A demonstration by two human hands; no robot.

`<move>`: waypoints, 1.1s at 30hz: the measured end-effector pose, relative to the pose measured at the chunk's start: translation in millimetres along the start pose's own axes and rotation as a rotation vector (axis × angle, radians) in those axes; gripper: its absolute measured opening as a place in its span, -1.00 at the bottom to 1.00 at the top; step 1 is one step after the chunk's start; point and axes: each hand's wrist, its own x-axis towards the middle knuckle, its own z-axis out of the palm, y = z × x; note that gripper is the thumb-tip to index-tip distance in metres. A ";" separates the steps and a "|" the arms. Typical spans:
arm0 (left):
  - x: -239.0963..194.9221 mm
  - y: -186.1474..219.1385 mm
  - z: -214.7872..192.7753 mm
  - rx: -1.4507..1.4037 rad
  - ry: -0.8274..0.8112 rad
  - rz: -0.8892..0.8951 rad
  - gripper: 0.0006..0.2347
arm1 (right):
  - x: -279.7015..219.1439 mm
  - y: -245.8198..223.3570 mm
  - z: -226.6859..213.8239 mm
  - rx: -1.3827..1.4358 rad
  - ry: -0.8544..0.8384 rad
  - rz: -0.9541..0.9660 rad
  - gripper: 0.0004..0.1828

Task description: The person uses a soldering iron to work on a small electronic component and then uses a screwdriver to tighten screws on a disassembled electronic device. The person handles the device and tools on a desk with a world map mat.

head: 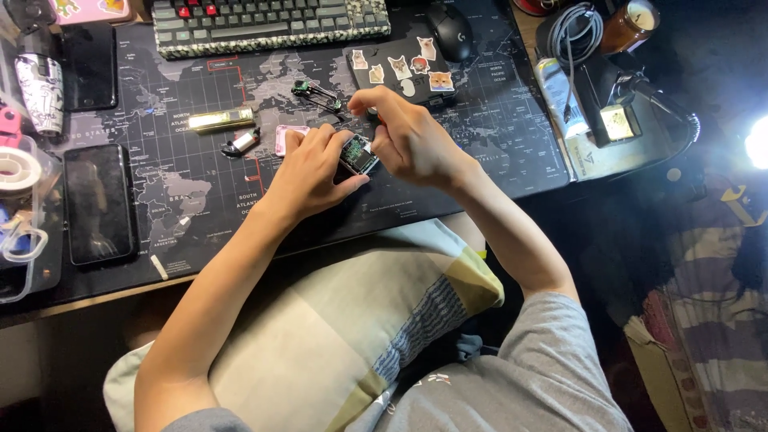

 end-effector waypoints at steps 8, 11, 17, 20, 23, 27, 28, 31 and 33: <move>0.3 1.2 -3.1 0.001 -0.032 -0.017 -0.34 | -5.5 6.0 7.4 -0.029 0.075 0.002 -0.76; 0.7 1.6 -3.5 0.004 -0.035 -0.014 -0.34 | -7.9 7.3 6.7 0.004 0.072 -0.002 -0.73; 0.7 0.5 -3.1 0.006 -0.042 -0.012 -0.34 | -7.4 10.0 6.0 0.016 0.070 -0.016 -0.66; 0.8 0.9 -3.2 0.007 -0.041 -0.013 -0.34 | -6.1 6.7 6.4 -0.022 0.072 -0.025 -0.71; 0.6 0.8 -3.4 0.010 -0.044 -0.014 -0.34 | -6.1 4.3 7.2 -0.019 0.078 -0.009 -0.75; 0.7 1.7 -3.4 0.010 -0.029 -0.010 -0.35 | -5.5 1.9 5.1 0.017 0.057 -0.005 -0.68; 0.4 1.4 -3.5 0.008 -0.028 -0.009 -0.35 | -6.0 2.6 4.1 0.015 0.057 -0.004 -0.68; 0.9 0.9 -3.9 0.006 -0.026 -0.003 -0.35 | -8.6 6.2 3.1 0.041 0.052 -0.005 -0.65; 0.9 1.0 -3.2 0.010 -0.029 -0.008 -0.34 | -13.0 10.3 6.8 0.009 0.078 0.012 -0.68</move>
